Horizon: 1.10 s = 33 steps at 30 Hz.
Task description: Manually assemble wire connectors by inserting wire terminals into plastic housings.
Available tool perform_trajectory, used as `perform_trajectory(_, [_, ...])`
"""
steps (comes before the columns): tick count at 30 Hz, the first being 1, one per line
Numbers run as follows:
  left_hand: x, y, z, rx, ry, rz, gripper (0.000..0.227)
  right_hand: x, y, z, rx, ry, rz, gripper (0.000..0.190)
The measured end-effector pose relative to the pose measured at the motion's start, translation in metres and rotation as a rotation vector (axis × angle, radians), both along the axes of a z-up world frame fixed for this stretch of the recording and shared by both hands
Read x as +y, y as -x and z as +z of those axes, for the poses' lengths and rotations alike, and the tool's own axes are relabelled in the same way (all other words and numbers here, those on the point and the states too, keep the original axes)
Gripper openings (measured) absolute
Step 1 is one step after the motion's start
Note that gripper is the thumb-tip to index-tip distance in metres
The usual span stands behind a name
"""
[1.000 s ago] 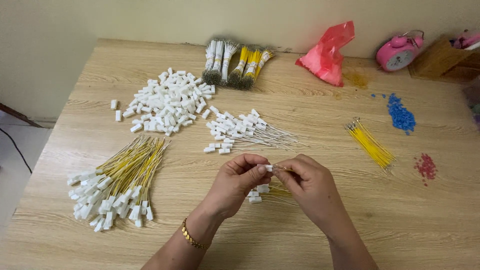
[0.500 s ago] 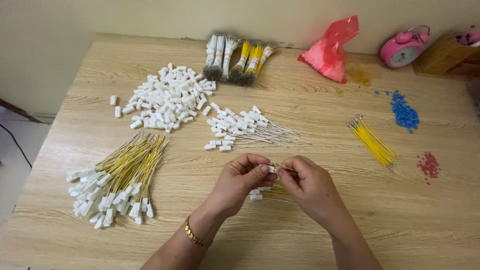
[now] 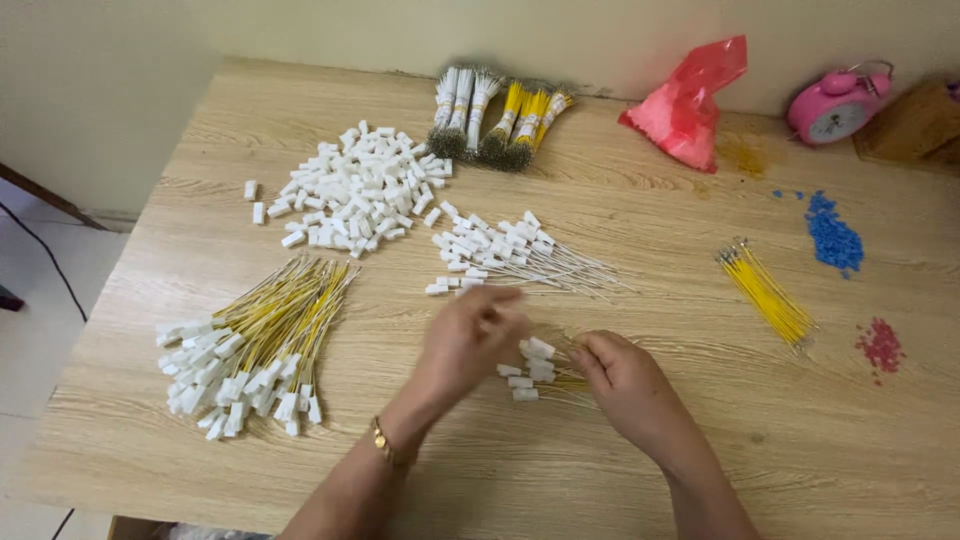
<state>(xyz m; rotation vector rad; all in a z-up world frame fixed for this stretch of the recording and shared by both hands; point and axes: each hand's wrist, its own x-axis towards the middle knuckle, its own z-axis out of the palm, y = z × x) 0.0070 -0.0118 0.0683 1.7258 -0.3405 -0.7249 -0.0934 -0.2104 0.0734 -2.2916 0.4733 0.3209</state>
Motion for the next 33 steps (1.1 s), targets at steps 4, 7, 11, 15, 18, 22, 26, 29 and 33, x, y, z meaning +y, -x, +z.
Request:
perform_trajectory(4, [0.013,-0.034,-0.047,-0.817,-0.283,0.207,0.024,-0.005,0.002,-0.011,0.018,0.099,0.051,0.031])
perform_trajectory(7, [0.013,-0.042,-0.059,-1.046,-0.519,0.262,0.021,-0.008,0.002,-0.007,-0.237,0.034,0.093,0.026])
perform_trajectory(11, [0.009,-0.045,-0.069,-1.114,-0.587,0.243,0.016,-0.009,0.002,0.015,-0.157,0.034,-0.020,0.027])
perform_trajectory(15, [0.009,-0.045,-0.071,-1.119,-0.527,0.242,0.012,-0.020,0.001,0.006,-0.214,0.056,-0.051,0.027])
perform_trajectory(18, [0.011,-0.043,-0.064,-1.064,-0.497,0.220,0.009,-0.002,-0.020,0.015,-0.059,0.191,-0.053,0.032])
perform_trajectory(22, [0.011,-0.041,-0.045,-1.053,-0.411,0.263,0.014,0.008,-0.046,-0.002,0.125,0.409,0.070,0.042])
perform_trajectory(26, [0.019,-0.037,-0.041,-0.551,-0.043,0.349,0.015,0.003,-0.048,-0.014,0.218,0.417,0.074,0.037])
perform_trajectory(29, [0.020,-0.031,-0.042,-0.456,0.181,0.358,0.018,0.000,-0.036,-0.002,0.135,0.428,0.104,0.034])
perform_trajectory(33, [0.009,-0.020,-0.035,-0.240,0.184,0.285,0.022,-0.002,-0.020,0.013,0.052,0.353,0.247,0.035])
